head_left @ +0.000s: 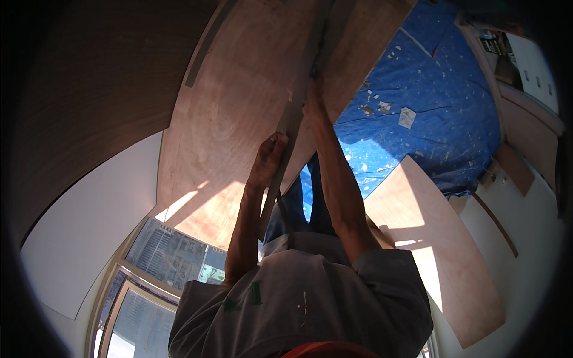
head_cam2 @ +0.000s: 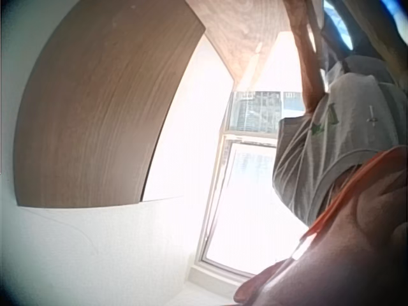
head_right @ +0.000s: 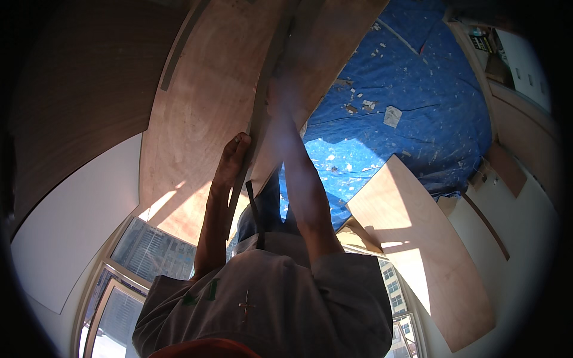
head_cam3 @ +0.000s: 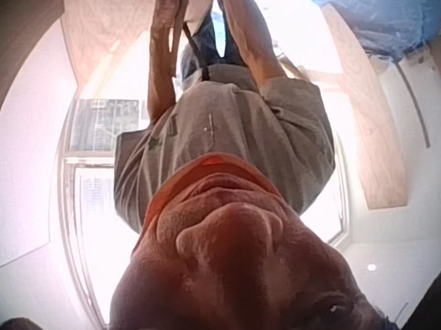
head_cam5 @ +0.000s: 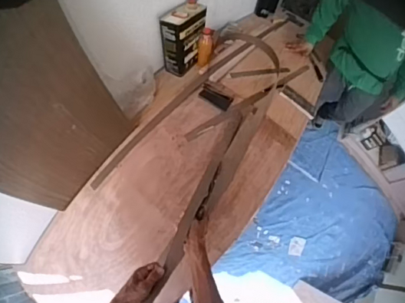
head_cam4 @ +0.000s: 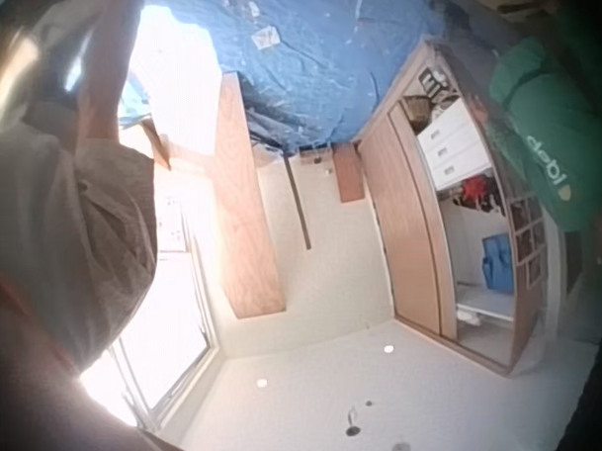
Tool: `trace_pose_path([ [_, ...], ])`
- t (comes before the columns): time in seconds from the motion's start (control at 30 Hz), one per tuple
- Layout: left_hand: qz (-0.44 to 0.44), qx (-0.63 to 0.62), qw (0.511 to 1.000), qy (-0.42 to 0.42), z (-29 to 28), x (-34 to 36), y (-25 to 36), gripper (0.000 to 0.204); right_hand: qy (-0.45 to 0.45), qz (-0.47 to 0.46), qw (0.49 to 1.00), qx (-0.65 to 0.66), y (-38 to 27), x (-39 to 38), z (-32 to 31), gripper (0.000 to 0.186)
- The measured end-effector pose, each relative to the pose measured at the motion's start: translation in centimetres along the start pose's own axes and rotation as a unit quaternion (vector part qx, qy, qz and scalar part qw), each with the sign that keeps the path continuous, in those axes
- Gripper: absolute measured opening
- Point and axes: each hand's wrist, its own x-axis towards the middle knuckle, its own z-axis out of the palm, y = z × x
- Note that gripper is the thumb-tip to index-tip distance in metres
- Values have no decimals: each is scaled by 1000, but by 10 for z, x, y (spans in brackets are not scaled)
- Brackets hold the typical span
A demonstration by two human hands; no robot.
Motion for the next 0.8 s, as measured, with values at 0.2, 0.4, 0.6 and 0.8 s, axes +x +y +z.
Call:
trace_pose_path([
  [0.2,0,-32,999,-18,-2,2,-3,26,-15,2,1000,2,1,6,-3,19],
  [0.4,8,4,1000,-8,-2,3,-4,28,-32,8,999,-4,-2,8,-3,20],
  [0.6,4,12,1000,2,-2,1,-2,29,-21,-20,998,54,-3,3,9,20],
  [0.8,15,-17,1000,-14,-3,3,-8,27,17,-9,999,-42,-25,1,21,18],
])
